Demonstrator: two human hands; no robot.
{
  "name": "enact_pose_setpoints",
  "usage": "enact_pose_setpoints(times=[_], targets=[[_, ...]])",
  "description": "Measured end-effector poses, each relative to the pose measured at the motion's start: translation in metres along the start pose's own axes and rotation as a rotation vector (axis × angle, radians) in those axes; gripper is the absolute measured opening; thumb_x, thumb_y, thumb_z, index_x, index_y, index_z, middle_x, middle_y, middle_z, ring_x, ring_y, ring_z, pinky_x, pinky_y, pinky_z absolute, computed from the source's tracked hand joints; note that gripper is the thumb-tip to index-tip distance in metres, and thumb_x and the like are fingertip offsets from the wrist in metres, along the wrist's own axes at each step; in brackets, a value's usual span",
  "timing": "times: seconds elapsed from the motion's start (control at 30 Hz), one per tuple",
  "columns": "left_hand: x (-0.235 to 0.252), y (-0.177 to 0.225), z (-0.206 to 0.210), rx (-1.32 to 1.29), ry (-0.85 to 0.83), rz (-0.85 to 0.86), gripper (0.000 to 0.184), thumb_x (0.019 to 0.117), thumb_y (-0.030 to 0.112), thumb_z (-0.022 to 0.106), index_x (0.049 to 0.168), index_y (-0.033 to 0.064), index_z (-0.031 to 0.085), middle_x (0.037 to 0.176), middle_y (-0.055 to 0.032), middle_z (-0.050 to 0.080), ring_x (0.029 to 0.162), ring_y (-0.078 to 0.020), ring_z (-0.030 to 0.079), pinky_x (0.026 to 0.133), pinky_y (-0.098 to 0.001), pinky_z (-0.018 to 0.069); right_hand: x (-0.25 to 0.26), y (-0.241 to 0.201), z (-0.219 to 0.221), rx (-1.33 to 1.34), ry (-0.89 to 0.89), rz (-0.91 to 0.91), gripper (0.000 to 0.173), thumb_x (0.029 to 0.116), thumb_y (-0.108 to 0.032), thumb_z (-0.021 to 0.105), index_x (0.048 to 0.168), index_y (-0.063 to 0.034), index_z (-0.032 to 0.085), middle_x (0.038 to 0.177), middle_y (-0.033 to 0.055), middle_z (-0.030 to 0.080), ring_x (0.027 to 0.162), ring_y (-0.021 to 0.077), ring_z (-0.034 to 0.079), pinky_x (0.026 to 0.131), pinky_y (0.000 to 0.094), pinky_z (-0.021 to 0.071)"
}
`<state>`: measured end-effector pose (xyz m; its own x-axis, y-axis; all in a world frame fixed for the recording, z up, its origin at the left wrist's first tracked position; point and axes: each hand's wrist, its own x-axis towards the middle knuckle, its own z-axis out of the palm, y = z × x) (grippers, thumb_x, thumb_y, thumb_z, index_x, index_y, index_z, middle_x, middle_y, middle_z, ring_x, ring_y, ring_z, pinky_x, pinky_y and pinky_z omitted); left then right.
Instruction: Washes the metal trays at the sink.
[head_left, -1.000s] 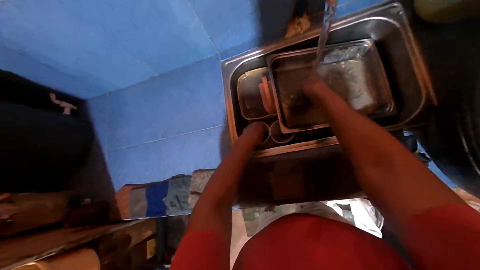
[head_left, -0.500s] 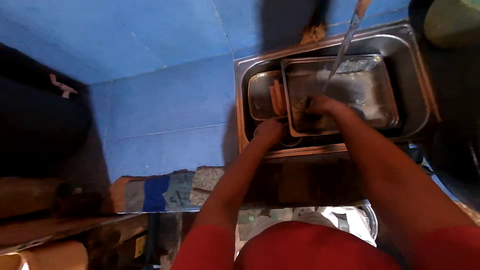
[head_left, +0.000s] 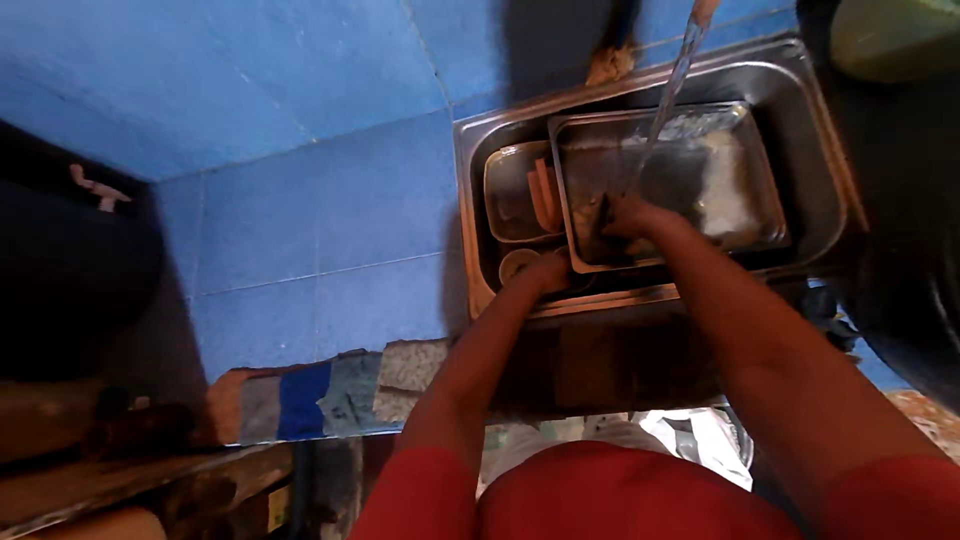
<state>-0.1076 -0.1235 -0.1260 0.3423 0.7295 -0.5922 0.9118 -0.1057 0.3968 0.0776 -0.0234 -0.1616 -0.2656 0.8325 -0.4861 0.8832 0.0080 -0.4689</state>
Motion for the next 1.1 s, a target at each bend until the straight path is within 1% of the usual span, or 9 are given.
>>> enact_pose_setpoints(times=[0.07, 0.13, 0.2, 0.33, 0.6, 0.7, 0.83, 1.0, 1.1], targets=[[0.0, -0.018, -0.012, 0.041, 0.044, -0.032, 0.037, 0.1054, 0.03, 0.058, 0.13, 0.0025, 0.066, 0.125, -0.0256, 0.067, 0.121, -0.0441, 0.062, 0.102, -0.0654, 0.0458, 0.0, 0.001, 0.002, -0.016, -0.015, 0.011, 0.09, 0.0899, -0.019, 0.078, 0.162, -0.0076, 0.027, 0.158, 0.0361, 0.03, 0.139, 0.0563, 0.04, 0.106, 0.0742, 0.0379], [-0.004, -0.039, -0.016, 0.074, 0.122, -0.12, 0.036, 0.1036, 0.024, 0.06, 0.134, 0.005, 0.064, 0.127, -0.026, 0.066, 0.122, -0.0456, 0.062, 0.101, -0.0666, 0.0473, -0.001, -0.001, 0.002, -0.037, -0.031, 0.017, 0.092, 0.09, -0.021, 0.078, 0.163, -0.0082, 0.024, 0.16, 0.0361, 0.026, 0.14, 0.0569, 0.039, 0.106, 0.0752, 0.0374], [-0.009, -0.053, -0.012, 0.123, 0.107, -0.196, 0.033, 0.0976, 0.021, 0.069, 0.126, 0.0031, 0.068, 0.126, -0.0261, 0.066, 0.121, -0.047, 0.061, 0.097, -0.0683, 0.0483, -0.001, -0.002, 0.002, -0.045, -0.037, 0.004, 0.093, 0.0893, -0.022, 0.079, 0.162, -0.0039, 0.024, 0.159, 0.0382, 0.025, 0.138, 0.0585, 0.039, 0.105, 0.0756, 0.0376], [-0.004, -0.06, 0.015, 0.114, 0.114, -0.125, 0.032, 0.0956, 0.014, 0.07, 0.126, 0.0045, 0.069, 0.135, -0.0195, 0.064, 0.128, -0.0402, 0.059, 0.105, -0.0616, 0.0479, -0.002, -0.011, 0.002, -0.076, -0.043, 0.025, 0.097, 0.0894, -0.023, 0.079, 0.163, -0.0016, 0.019, 0.16, 0.0386, 0.022, 0.143, 0.0573, 0.034, 0.109, 0.0729, 0.0358], [0.0, -0.055, 0.019, 0.073, 0.168, -0.085, 0.024, 0.0994, 0.004, 0.061, 0.121, -0.0027, 0.069, 0.13, -0.024, 0.065, 0.126, -0.0423, 0.06, 0.108, -0.0582, 0.0462, -0.004, -0.011, 0.004, -0.083, -0.022, 0.054, 0.098, 0.0896, -0.023, 0.08, 0.164, -0.0053, 0.018, 0.163, 0.0368, 0.016, 0.145, 0.0569, 0.031, 0.112, 0.0705, 0.0352], [-0.001, -0.066, 0.001, 0.045, 0.119, -0.055, 0.029, 0.0978, 0.005, 0.063, 0.126, -0.0004, 0.068, 0.128, -0.0257, 0.066, 0.125, -0.0442, 0.06, 0.108, -0.0607, 0.0452, 0.001, -0.001, 0.005, -0.052, 0.003, 0.009, 0.093, 0.0894, -0.025, 0.08, 0.162, -0.0041, 0.026, 0.161, 0.0367, 0.023, 0.143, 0.0561, 0.035, 0.11, 0.0711, 0.0361], [-0.013, -0.068, -0.024, 0.024, 0.143, -0.092, 0.029, 0.1025, 0.018, 0.058, 0.122, -0.0003, 0.071, 0.123, -0.0267, 0.067, 0.122, -0.0449, 0.061, 0.105, -0.0635, 0.0446, -0.023, -0.014, -0.001, 0.141, 0.087, -0.039, 0.052, 0.1038, -0.034, 0.061, 0.144, -0.0029, 0.054, 0.13, 0.0315, 0.062, 0.123, 0.0508, 0.058, 0.103, 0.0715, 0.0424], [-0.025, -0.065, -0.013, 0.037, 0.157, -0.035, 0.03, 0.1011, 0.014, 0.061, 0.126, 0.0006, 0.068, 0.123, -0.0256, 0.067, 0.12, -0.044, 0.062, 0.102, -0.063, 0.0475, -0.066, -0.077, 0.016, 0.208, 0.157, 0.045, 0.058, 0.1091, -0.045, 0.045, 0.152, -0.0056, 0.044, 0.138, 0.0294, 0.058, 0.128, 0.047, 0.058, 0.105, 0.0646, 0.0455], [-0.033, -0.06, 0.0, 0.105, 0.128, -0.137, 0.026, 0.102, 0.016, 0.059, 0.124, 0.0043, 0.068, 0.125, -0.0224, 0.067, 0.118, -0.0437, 0.064, 0.095, -0.0655, 0.051, -0.064, -0.088, 0.018, 0.106, 0.129, 0.051, 0.066, 0.1052, -0.05, 0.053, 0.155, -0.0087, 0.042, 0.136, 0.0275, 0.061, 0.125, 0.0472, 0.06, 0.103, 0.0655, 0.0465]])
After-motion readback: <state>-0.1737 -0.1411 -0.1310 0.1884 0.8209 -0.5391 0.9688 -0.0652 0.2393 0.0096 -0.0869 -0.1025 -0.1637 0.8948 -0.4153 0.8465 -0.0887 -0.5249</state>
